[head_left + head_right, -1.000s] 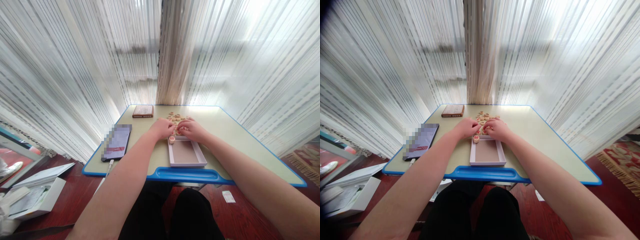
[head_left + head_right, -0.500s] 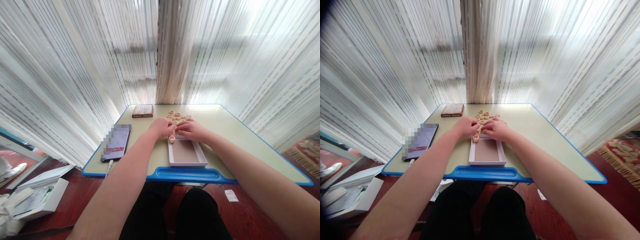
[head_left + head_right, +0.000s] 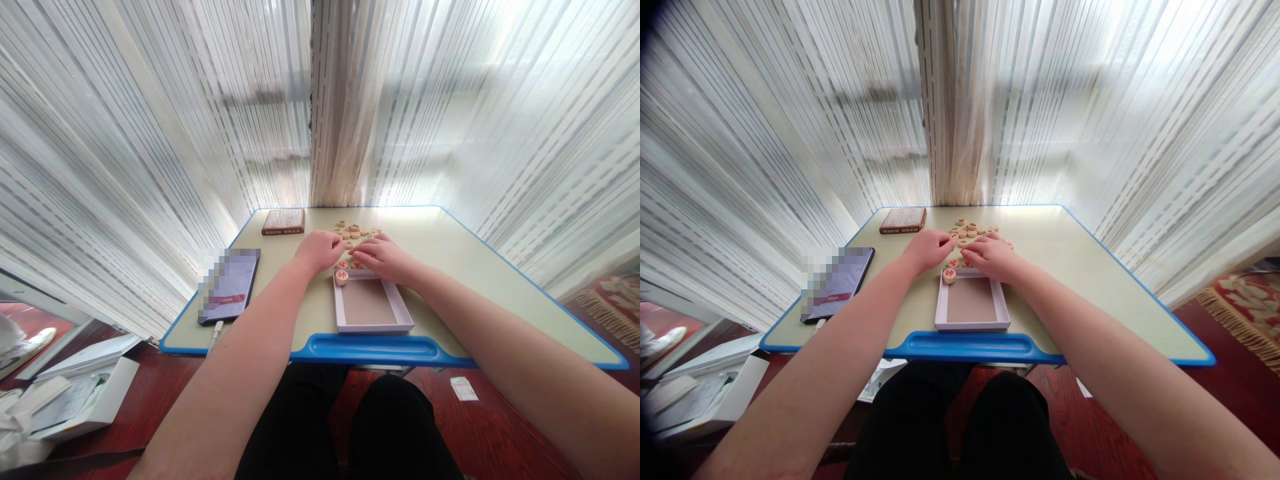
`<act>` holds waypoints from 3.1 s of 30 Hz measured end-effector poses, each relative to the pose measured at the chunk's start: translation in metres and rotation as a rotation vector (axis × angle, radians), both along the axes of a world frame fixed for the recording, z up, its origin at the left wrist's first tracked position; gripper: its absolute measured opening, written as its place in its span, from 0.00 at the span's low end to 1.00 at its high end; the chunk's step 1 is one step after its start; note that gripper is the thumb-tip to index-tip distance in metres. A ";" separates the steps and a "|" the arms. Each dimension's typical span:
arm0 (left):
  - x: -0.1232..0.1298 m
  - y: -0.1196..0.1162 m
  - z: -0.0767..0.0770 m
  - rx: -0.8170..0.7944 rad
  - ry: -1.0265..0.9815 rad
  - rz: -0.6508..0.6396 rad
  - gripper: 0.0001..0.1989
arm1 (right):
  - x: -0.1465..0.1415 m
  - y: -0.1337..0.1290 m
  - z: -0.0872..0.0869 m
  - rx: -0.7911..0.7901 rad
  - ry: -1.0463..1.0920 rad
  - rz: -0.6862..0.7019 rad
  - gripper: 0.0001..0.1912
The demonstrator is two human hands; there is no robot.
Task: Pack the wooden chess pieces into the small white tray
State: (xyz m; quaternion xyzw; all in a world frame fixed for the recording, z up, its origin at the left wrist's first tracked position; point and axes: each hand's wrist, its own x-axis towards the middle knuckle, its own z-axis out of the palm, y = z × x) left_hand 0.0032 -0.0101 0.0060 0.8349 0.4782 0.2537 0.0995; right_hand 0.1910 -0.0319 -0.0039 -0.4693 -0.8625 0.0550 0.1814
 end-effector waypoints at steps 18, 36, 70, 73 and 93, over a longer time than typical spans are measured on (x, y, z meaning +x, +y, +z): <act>0.000 0.001 0.001 -0.001 0.101 0.035 0.20 | -0.002 -0.004 0.000 0.008 0.016 -0.053 0.21; -0.005 0.004 0.005 -0.045 0.195 0.333 0.20 | -0.001 -0.005 0.000 -0.011 0.055 -0.139 0.10; -0.005 -0.001 0.004 0.058 0.138 0.219 0.21 | -0.021 -0.064 0.030 -0.333 0.136 0.245 0.10; -0.005 -0.001 0.004 0.054 0.135 0.227 0.21 | -0.021 -0.063 0.028 -0.312 0.070 0.239 0.09; -0.003 -0.001 0.004 0.083 0.149 0.186 0.21 | -0.025 -0.059 0.020 -0.139 0.031 0.226 0.07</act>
